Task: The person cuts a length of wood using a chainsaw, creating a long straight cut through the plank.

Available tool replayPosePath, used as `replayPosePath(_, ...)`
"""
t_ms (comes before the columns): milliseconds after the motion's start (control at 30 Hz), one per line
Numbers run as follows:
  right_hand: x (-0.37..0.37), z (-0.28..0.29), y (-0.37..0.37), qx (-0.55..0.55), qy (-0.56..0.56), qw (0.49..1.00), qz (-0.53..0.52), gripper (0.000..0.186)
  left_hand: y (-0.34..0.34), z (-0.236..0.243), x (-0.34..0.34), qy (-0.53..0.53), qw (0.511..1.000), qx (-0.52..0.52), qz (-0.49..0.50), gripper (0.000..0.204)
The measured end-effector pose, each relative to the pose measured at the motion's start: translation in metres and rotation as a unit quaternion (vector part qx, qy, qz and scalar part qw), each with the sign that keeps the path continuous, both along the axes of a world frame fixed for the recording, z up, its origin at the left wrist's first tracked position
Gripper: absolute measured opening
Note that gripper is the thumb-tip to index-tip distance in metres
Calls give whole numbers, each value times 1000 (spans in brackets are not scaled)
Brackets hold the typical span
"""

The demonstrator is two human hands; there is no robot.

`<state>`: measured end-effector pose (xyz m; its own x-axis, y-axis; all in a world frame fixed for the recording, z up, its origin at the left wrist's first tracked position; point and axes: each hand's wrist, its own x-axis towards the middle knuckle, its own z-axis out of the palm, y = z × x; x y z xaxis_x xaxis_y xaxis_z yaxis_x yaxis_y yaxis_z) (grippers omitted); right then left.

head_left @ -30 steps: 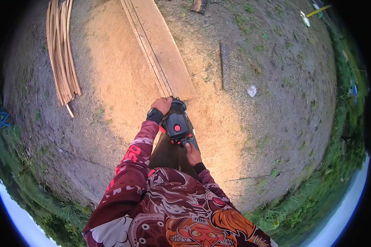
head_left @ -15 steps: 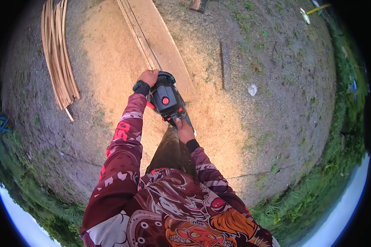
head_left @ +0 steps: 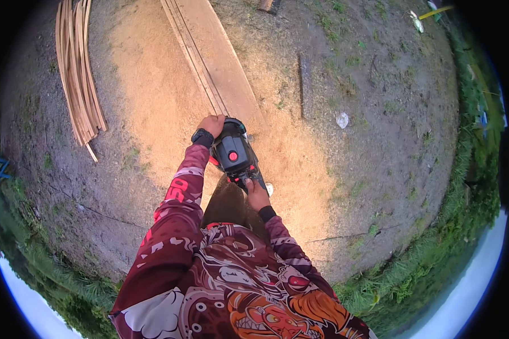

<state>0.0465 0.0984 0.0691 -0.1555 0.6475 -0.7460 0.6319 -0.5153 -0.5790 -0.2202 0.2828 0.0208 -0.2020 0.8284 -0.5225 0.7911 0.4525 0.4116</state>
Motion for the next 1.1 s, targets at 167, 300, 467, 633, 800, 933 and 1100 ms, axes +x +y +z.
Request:
replayPosePath(167, 27, 4, -34, 3, 3, 1000, 2, 67, -37, 4, 28, 0, 998, 20, -67, 55)
replayPosePath(300, 39, 10, -55, 0, 18, 1000, 3, 65, -63, -14, 31, 32, 998, 6, -50, 55)
replayPosePath(467, 69, 0, -101, 42, 43, 998, -25, 62, -110, -21, 59, 58, 991, 79, -87, 38)
replayPosePath(633, 92, -2, -123, 25, 25, 999, -17, 60, -128, -24, 84, 36, 999, -9, -17, 58)
replayPosePath(800, 126, -15, -155, 14, 12, 1000, -13, 59, -155, -35, 120, 53, 990, 14, -129, 62)
replayPosePath(933, 137, 0, -168, -22, 8, 1000, -6, 65, -181, -58, 120, 89, 985, 66, -133, 21)
replayPosePath(1100, 142, -4, -169, -45, -13, 999, 2, 64, -181, -51, 132, 24, 994, 32, -99, 41)
